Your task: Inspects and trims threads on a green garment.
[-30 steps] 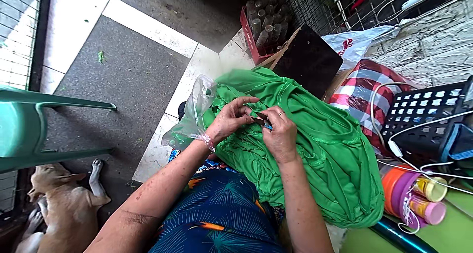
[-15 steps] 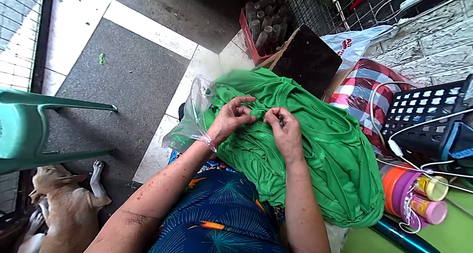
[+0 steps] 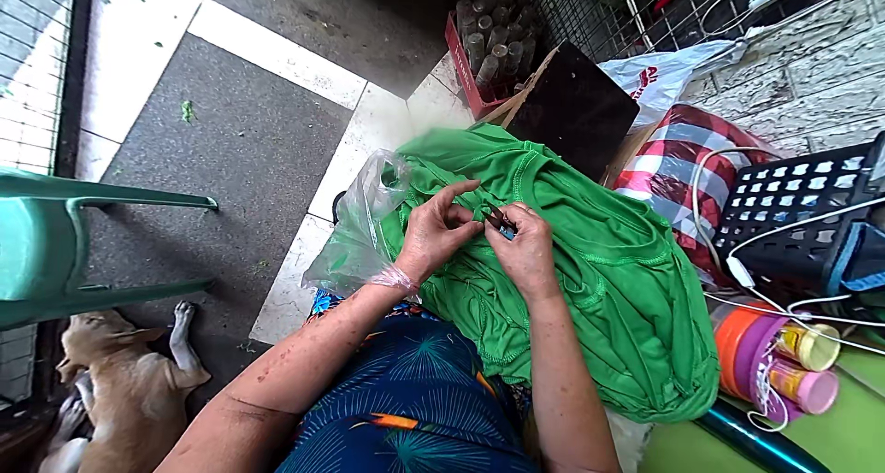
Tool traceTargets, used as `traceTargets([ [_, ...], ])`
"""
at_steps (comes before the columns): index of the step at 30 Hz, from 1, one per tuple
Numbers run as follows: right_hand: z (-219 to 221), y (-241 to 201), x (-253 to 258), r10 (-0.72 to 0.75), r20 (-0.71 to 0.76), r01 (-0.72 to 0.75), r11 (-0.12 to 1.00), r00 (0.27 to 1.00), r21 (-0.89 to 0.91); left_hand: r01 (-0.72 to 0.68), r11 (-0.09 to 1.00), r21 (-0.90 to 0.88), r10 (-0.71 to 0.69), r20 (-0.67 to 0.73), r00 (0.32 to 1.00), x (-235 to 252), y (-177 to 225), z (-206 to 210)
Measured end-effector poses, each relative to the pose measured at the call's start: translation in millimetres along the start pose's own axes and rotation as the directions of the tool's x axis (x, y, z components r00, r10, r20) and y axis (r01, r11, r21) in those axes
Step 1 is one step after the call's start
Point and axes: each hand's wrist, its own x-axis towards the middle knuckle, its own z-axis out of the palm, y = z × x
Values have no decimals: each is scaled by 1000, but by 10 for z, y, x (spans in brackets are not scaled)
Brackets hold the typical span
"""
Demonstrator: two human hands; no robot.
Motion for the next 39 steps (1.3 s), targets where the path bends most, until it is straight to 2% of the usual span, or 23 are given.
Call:
traceTargets([
  [3,-47,-8,6,47,2,-47,994,999,95,98,988,-121,-95,34,995,25,25,-21],
  [6,-131,-17,2,97,37,-103,961,995,258,220,931,-293,-222,27,975,136,6,-7],
  [8,-186,-15,-12,129,39,-135,925,991,355,254,908,-334,-258,34,966,156,-2,-26],
  [10,-243,8,-35,130,28,-131,917,991,378,279,887,-368,-280,51,959,159,-1,-48],
  [14,-324,39,-105,106,57,-115,977,993,181,325,850,-416,-323,77,943,179,6,-80],
  [18,-233,92,-166,-23,9,23,999,1000,-45,378,811,-446,-379,92,921,208,23,-81],
  [21,-191,61,-158,-71,-8,69,985,997,-157,388,807,-446,-383,107,918,210,18,-84],
  [28,-151,38,-145,-89,13,89,969,996,-230,389,825,-410,-377,112,919,200,24,-78],
  [39,-140,49,-114,-102,41,108,973,994,-204,385,831,-400,-366,127,922,194,37,-80],
])
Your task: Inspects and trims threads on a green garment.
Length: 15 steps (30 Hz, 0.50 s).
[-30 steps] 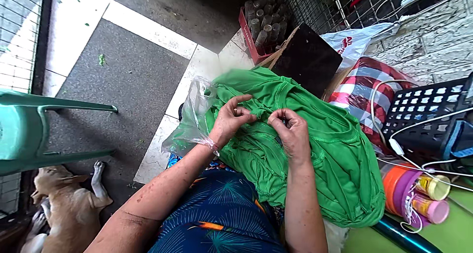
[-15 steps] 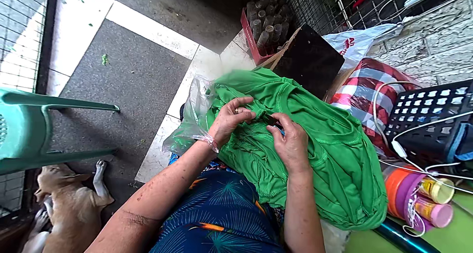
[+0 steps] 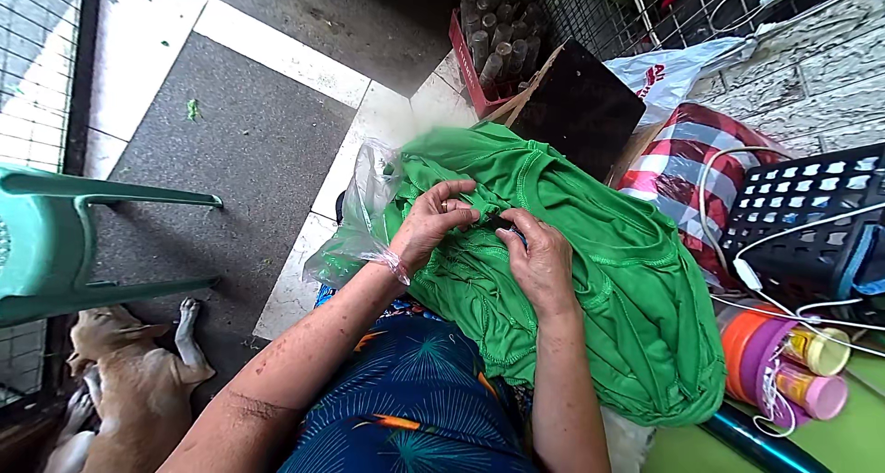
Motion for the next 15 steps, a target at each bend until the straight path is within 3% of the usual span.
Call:
traceTargets([
  [7,-56,59,-5,72,86,-82,989,994,120,85,987,-139,-92,-46,995,28,25,-9],
  [15,-19,16,4,3,43,-6,997,999,81,200,959,-198,-214,-49,976,83,57,-36],
])
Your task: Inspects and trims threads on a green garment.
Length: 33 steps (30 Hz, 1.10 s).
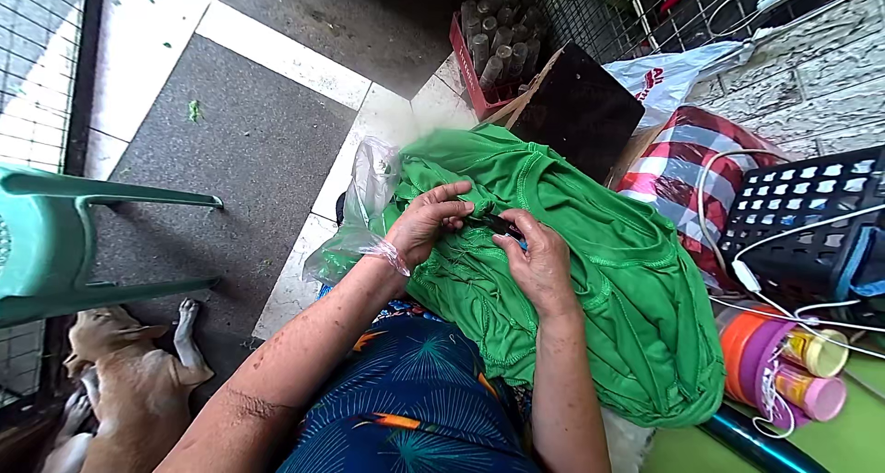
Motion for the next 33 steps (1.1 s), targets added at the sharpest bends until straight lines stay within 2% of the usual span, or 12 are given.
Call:
traceTargets([
  [6,62,-23,7,-43,-43,40,996,998,-83,-17,992,122,23,-41,999,-184,44,107],
  [12,108,-35,7,-59,-79,47,988,995,-144,-25,994,102,28,-21,999,-120,10,77],
  [15,83,-20,-2,37,-143,-40,999,989,-20,-39,998,49,39,15,999,-35,-29,18],
  [18,-149,-94,-119,147,-253,-131,988,956,81,-114,981,158,105,65,992,-107,-81,-17],
  [20,-346,-139,-267,169,-307,-179,984,937,-4,-239,913,330,205,134,970,-164,-88,-32],
  [22,-512,-166,-436,278,-273,-324,935,921,-143,-432,737,519,407,170,898,-164,-112,-1],
  [24,-613,-152,-588,428,-196,-467,852,882,-237,-617,468,632,666,206,717,-35,-157,2],
  [25,-628,-121,-672,440,-202,-481,837,875,-261,-652,372,661,743,209,636,26,-154,9],
  [27,-602,-23,-848,274,-353,-382,878,895,-288,-676,291,677,822,185,539,100,-140,44],
  [28,-588,26,-902,149,-456,-310,902,877,-300,-681,283,676,837,173,519,114,-148,56],
  [30,-574,123,-938,-29,-623,-211,928,781,-307,-674,285,682,827,180,532,108,-188,75],
  [33,-508,366,-950,9,-725,-320,901,688,-292,-581,321,748,717,208,665,112,-259,94],
])
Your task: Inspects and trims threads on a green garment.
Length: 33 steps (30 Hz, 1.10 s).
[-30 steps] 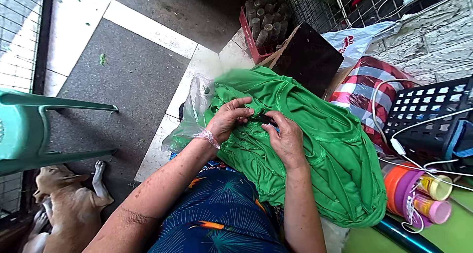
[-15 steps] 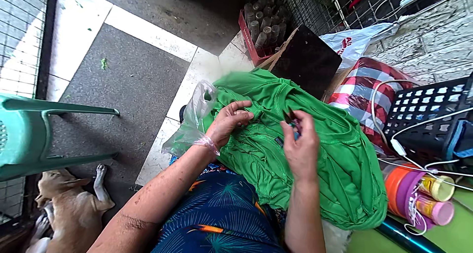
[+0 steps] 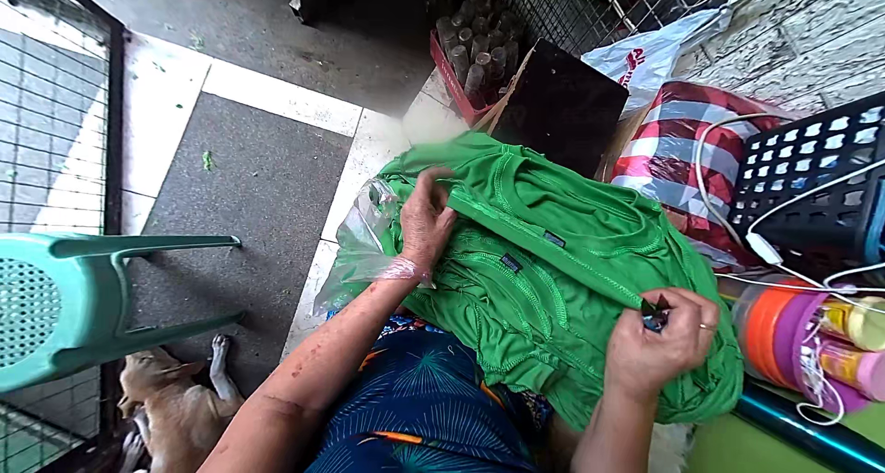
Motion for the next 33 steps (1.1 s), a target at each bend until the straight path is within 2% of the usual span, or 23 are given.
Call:
traceTargets([
  [3,107,123,-33,182,84,-182,983,980,-11,53,998,45,-56,73,996,-30,-37,52],
  [6,122,124,-40,224,87,-226,974,971,13,59,997,54,-64,89,994,-44,-43,54],
  [12,75,112,-81,194,117,-196,981,974,7,51,997,65,-58,114,992,-45,-91,44],
  [16,54,109,-106,149,128,-151,989,980,3,46,998,50,-50,73,996,-29,-192,97],
  [21,-55,93,-104,103,205,-112,993,973,31,136,990,-35,-125,220,967,-54,-17,-55],
  [23,-200,0,-50,93,275,-119,990,957,77,152,987,-43,-138,227,964,-67,12,-80],
  [25,-289,-131,29,64,271,-104,985,960,138,165,986,-19,-157,210,965,-80,75,-113],
  [27,-262,-255,125,-4,273,-58,975,962,217,147,989,24,-149,166,975,-93,124,-130],
  [30,-4,-396,195,-116,420,17,972,900,233,26,995,93,-33,72,997,-178,177,-146],
  [32,191,-438,193,-144,527,66,984,837,164,-93,994,48,92,37,995,-287,239,-163],
  [33,248,-441,188,-144,559,83,988,817,133,-105,994,-24,107,66,992,-345,304,-168],
])
